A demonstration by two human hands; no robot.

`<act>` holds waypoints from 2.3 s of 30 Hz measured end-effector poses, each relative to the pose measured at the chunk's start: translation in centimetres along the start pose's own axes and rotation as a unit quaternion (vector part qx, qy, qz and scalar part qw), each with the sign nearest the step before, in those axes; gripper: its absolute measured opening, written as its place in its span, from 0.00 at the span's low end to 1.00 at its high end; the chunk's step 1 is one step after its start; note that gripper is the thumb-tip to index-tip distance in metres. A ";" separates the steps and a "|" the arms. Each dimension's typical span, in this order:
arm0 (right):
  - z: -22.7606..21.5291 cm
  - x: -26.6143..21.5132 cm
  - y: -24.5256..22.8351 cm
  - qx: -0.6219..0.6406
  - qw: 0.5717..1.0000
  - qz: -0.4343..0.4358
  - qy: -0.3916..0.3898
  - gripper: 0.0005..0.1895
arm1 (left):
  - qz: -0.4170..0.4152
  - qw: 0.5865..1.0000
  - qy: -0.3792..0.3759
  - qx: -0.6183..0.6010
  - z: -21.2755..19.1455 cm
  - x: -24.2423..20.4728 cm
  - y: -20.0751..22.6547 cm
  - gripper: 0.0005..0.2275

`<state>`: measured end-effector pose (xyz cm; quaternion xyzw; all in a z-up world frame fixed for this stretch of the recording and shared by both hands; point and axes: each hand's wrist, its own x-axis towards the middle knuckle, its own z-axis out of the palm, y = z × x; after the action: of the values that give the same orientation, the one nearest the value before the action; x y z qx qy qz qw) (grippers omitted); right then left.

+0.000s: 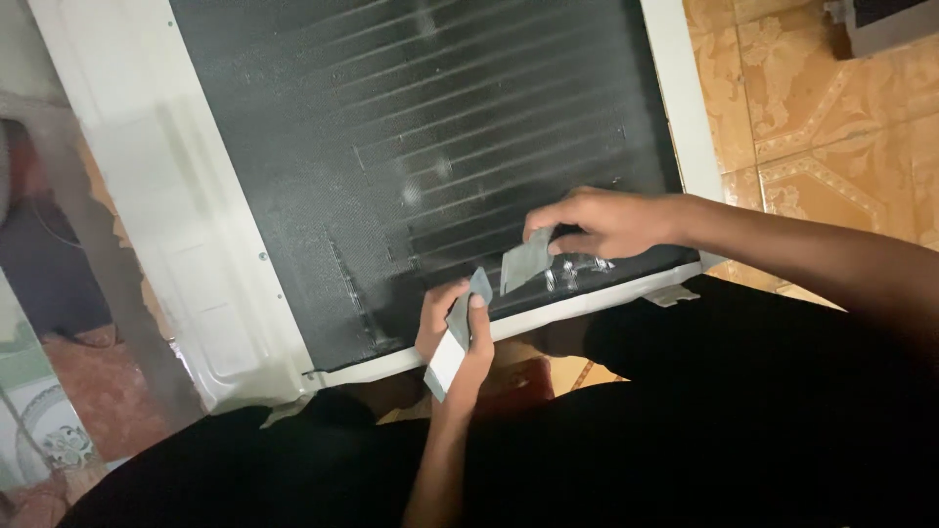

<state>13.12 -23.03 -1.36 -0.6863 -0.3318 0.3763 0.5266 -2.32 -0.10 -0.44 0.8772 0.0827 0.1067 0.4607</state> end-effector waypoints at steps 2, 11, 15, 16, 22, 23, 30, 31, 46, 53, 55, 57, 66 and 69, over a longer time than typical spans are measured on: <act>0.1 -0.4 1.0 0.010 1.000 -0.006 -0.016 0.23 | 0.006 1.000 0.005 0.005 0.1 0.0 -0.1 0.06; 0.5 -0.6 0.8 0.004 0.998 -0.037 -0.051 0.22 | 0.010 1.000 0.009 0.015 -0.1 0.1 0.3 0.04; 0.4 -0.4 0.3 -0.016 0.997 -0.032 -0.063 0.17 | 0.007 1.000 0.012 0.021 -0.1 0.2 0.3 0.05; 0.4 -0.3 -0.2 -0.015 0.997 -0.033 -0.063 0.17 | 0.007 1.000 0.012 0.022 -0.1 0.2 0.4 0.05; 0.1 -0.2 -1.8 -0.043 0.995 -0.049 -0.073 0.12 | -0.001 1.000 0.007 -0.007 -0.2 0.2 0.6 0.04; 0.2 -0.2 -1.5 -0.050 0.994 -0.052 -0.079 0.11 | 0.012 1.000 0.008 0.000 -0.2 0.2 0.5 0.05; 0.3 -0.2 -1.6 -0.076 0.989 -0.080 -0.094 0.11 | 0.030 0.999 0.004 0.020 -0.2 0.1 -0.5 0.05; 0.4 -0.1 -1.8 -0.075 0.989 -0.080 -0.094 0.11 | 0.030 0.999 0.004 0.020 -0.3 0.2 -0.2 0.05; -0.1 0.1 -1.1 -0.142 0.983 -0.067 -0.098 0.08 | 0.017 1.000 0.003 0.002 -0.1 0.0 -0.2 0.04; 0.5 0.2 -1.7 -0.161 0.976 -0.089 -0.112 0.11 | 0.011 1.000 -0.004 0.013 -0.3 0.0 0.0 0.05; 0.3 0.2 -1.8 -0.146 0.981 -0.080 -0.104 0.10 | 0.011 1.000 -0.007 0.018 -0.3 0.0 -0.1 0.05; 0.0 -0.2 -2.1 -0.129 0.988 -0.055 -0.069 0.10 | 0.021 1.000 0.005 0.020 -0.3 0.0 0.0 0.06; 0.0 -0.1 -1.9 -0.181 0.976 -0.083 -0.083 0.09 | 0.006 1.000 -0.004 0.021 -0.3 0.2 0.8 0.05; 0.2 -0.2 -1.6 -0.192 0.973 -0.080 -0.104 0.10 | 0.017 1.000 0.005 0.000 -0.1 -0.1 0.0 0.05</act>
<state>12.78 -22.75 0.20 -0.7031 -0.5042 0.3315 0.3763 -2.42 -0.03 -0.34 0.8781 0.0699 0.1189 0.4582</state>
